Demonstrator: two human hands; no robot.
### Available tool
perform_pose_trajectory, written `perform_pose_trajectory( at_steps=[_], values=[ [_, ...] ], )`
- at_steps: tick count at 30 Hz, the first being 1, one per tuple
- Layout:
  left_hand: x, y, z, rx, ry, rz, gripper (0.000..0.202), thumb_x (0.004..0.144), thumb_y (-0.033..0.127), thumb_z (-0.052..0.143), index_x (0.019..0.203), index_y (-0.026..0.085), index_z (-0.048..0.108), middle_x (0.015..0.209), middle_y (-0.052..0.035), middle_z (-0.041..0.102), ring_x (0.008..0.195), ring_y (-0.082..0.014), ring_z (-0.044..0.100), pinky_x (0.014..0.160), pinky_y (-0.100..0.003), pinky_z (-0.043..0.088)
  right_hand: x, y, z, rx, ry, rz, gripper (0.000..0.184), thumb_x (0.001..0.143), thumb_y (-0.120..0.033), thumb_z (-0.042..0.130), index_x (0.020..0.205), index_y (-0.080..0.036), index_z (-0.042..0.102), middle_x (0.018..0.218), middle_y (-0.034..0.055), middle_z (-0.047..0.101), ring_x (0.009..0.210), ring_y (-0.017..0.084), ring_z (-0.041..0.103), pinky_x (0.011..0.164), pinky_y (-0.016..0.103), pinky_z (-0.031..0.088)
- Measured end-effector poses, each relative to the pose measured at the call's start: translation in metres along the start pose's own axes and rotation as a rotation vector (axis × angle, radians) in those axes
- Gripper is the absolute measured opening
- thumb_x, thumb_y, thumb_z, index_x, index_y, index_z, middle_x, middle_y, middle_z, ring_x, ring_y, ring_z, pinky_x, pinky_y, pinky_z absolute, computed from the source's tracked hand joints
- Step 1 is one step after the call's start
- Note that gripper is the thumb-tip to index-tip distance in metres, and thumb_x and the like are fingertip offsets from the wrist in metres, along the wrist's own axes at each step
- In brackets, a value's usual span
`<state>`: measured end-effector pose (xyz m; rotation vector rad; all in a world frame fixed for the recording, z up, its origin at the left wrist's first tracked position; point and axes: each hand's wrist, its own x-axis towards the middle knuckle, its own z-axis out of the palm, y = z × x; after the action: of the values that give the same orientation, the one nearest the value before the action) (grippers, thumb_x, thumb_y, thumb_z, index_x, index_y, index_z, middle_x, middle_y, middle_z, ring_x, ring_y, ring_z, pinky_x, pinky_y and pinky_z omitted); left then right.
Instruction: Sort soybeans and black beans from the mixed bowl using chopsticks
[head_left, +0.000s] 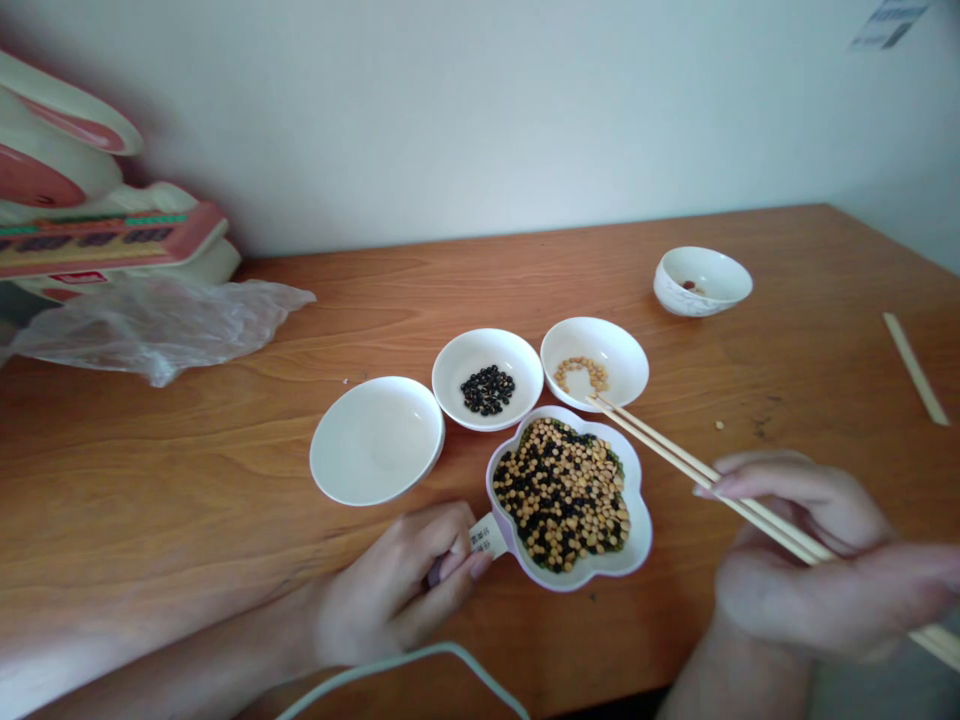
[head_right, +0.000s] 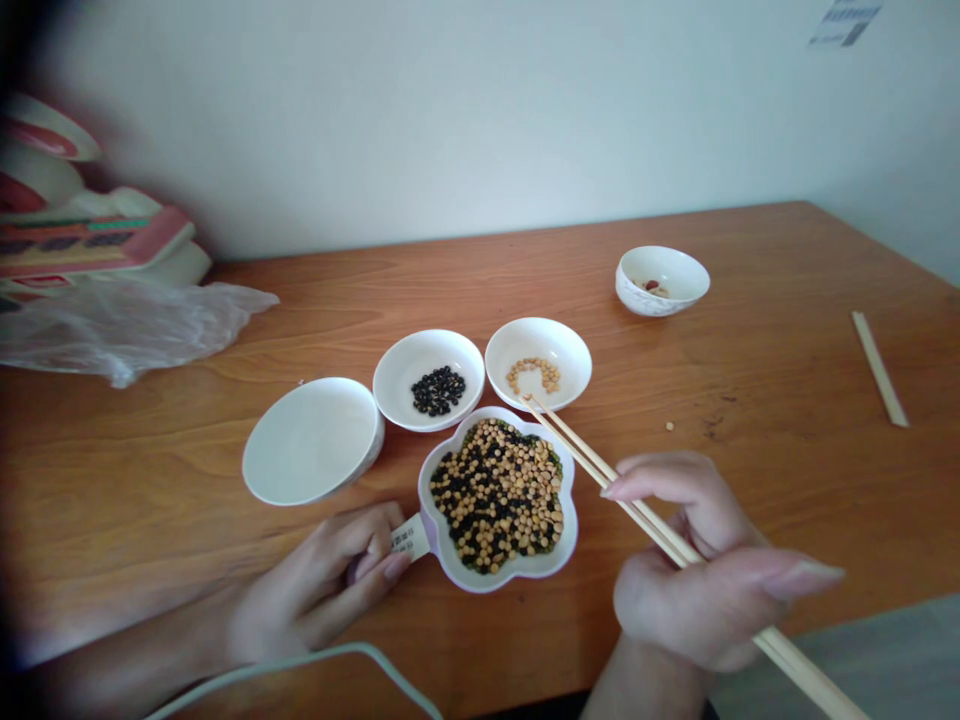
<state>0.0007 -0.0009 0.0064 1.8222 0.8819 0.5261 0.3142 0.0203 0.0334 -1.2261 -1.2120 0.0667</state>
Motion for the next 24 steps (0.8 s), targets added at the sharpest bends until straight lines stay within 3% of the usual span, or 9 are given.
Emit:
perform_pose_trajectory(
  at_steps=[6,10,14,18,24],
  values=[
    [0.000,0.000,-0.001,-0.009,0.003,0.015,0.027,0.106,0.017,0.049,0.084,0.023,0.036,0.080,0.0027,0.047,0.067,-0.0113,0.039,0.061,-0.025,0.033,-0.004,-0.010,0.008,-0.069,0.029,0.224,0.076,0.105,-0.068,0.018,0.068,-0.022,0.066,0.071,0.0069,0.067,0.074,0.024,0.064,0.070,0.039,0.046],
    [0.000,0.000,-0.001,0.000,-0.002,0.016,0.027,0.106,0.016,0.049,0.084,0.023,0.035,0.081,0.0021,0.048,0.069,-0.0116,0.040,0.062,-0.025,0.034,-0.007,-0.007,0.010,-0.104,-0.016,0.256,0.079,0.107,-0.062,0.011,0.069,-0.021,0.067,0.071,0.0066,0.068,0.076,0.024,0.064,0.073,0.039,0.045],
    [0.000,0.000,-0.001,0.004,-0.006,0.017,0.026,0.106,0.016,0.049,0.085,0.023,0.036,0.082,0.0016,0.049,0.069,-0.0117,0.041,0.062,-0.025,0.034,-0.012,-0.005,0.008,-0.065,-0.068,0.269,0.074,0.107,-0.062,0.017,0.075,-0.021,0.070,0.071,0.0063,0.068,0.077,0.025,0.065,0.075,0.040,0.046],
    [0.000,0.000,-0.001,-0.002,0.000,0.017,0.026,0.106,0.015,0.049,0.085,0.023,0.036,0.081,0.0016,0.049,0.069,-0.0117,0.040,0.062,-0.025,0.034,-0.016,-0.004,-0.002,-0.020,-0.098,0.261,0.075,0.107,-0.063,0.016,0.076,-0.020,0.070,0.075,0.0082,0.069,0.078,0.026,0.066,0.071,0.040,0.047],
    [0.000,0.001,-0.001,0.001,-0.005,0.004,0.026,0.106,0.016,0.049,0.085,0.023,0.036,0.081,0.0020,0.048,0.068,-0.0110,0.039,0.062,-0.024,0.033,-0.019,-0.008,-0.035,-0.148,-0.168,0.205,0.082,0.104,-0.070,0.010,0.072,-0.023,0.070,0.074,0.0079,0.069,0.077,0.026,0.067,0.073,0.040,0.048]
  ],
)
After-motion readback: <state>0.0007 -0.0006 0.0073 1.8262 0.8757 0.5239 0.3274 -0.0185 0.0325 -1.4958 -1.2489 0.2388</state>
